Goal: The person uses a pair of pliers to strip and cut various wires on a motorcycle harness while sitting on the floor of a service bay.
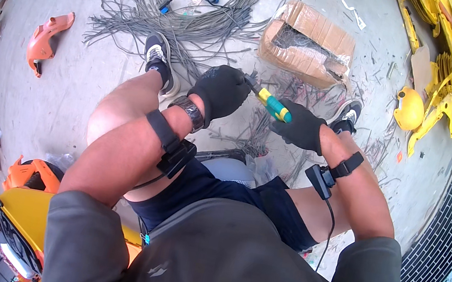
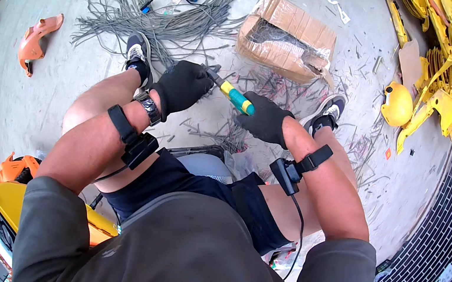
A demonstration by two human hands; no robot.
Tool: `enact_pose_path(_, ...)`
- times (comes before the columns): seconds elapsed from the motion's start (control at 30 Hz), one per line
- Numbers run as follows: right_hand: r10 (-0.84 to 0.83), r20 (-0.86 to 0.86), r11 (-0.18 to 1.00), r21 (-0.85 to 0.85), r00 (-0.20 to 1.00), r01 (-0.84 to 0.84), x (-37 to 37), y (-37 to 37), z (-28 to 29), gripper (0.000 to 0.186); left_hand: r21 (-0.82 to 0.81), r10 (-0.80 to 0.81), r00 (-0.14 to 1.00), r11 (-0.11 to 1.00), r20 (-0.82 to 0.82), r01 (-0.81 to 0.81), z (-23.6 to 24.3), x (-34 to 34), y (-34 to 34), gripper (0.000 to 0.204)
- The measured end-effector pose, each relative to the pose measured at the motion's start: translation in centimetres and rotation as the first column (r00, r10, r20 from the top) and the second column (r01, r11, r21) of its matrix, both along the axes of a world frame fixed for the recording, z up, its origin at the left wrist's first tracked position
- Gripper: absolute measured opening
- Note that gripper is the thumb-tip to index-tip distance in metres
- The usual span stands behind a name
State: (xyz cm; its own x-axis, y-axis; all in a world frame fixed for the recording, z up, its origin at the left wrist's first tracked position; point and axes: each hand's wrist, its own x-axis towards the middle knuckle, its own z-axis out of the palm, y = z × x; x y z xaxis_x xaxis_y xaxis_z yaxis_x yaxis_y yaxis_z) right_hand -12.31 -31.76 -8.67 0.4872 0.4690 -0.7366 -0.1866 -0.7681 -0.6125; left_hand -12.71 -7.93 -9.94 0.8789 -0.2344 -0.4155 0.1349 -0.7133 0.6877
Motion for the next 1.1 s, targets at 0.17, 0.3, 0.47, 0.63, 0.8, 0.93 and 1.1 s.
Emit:
enact_pose_path(0.17,-0.01,-0.141,0.999,0.05,0.99,0.017,-0.1,-0.3,-0.1,0.032,0.023,-0.016,0.998,1.0,-0.067,0.018,-1.3,-0.7,0.0,0.028)
enact_pose_path(0.3,-0.09,-0.23,0.984,0.13,0.969,0.122,0.5,-0.3,1.1,0.028,-0.012,-0.004,0.999,1.0,0.046,0.004,-0.6,-0.6,0.1,0.025)
enact_pose_path(0.47,-0.224,-0.22,0.921,0.272,0.949,0.28,0.9,-1.3,1.7,0.031,-0.208,0.038,0.985,0.978,0.167,-0.003,0.4,-0.1,0.2,0.023)
enact_pose_path(0.63,-0.19,-0.057,0.927,0.318,0.98,0.198,2.2,-1.6,1.1,0.042,-0.5,0.116,0.975,0.844,-0.187,-0.196,2.7,-0.4,0.4,0.024)
enact_pose_path(0.8,-0.054,0.165,0.987,0.159,0.985,0.027,2.7,-0.8,3.9,0.047,-0.702,0.04,0.959,0.673,-0.281,-0.233,3.3,-0.6,1.2,0.032)
enact_pose_path(0.93,-0.122,0.279,0.973,0.221,0.952,0.06,3.2,-1.2,4.4,0.049,-0.738,0.049,0.967,0.637,-0.251,-0.224,4.8,-0.4,1.1,0.031)
enact_pose_path(1.1,-0.257,0.225,0.92,0.356,0.94,0.166,4.0,-0.9,6.2,0.043,-0.765,0.072,0.971,0.604,-0.228,-0.224,5.4,-0.2,1.2,0.033)
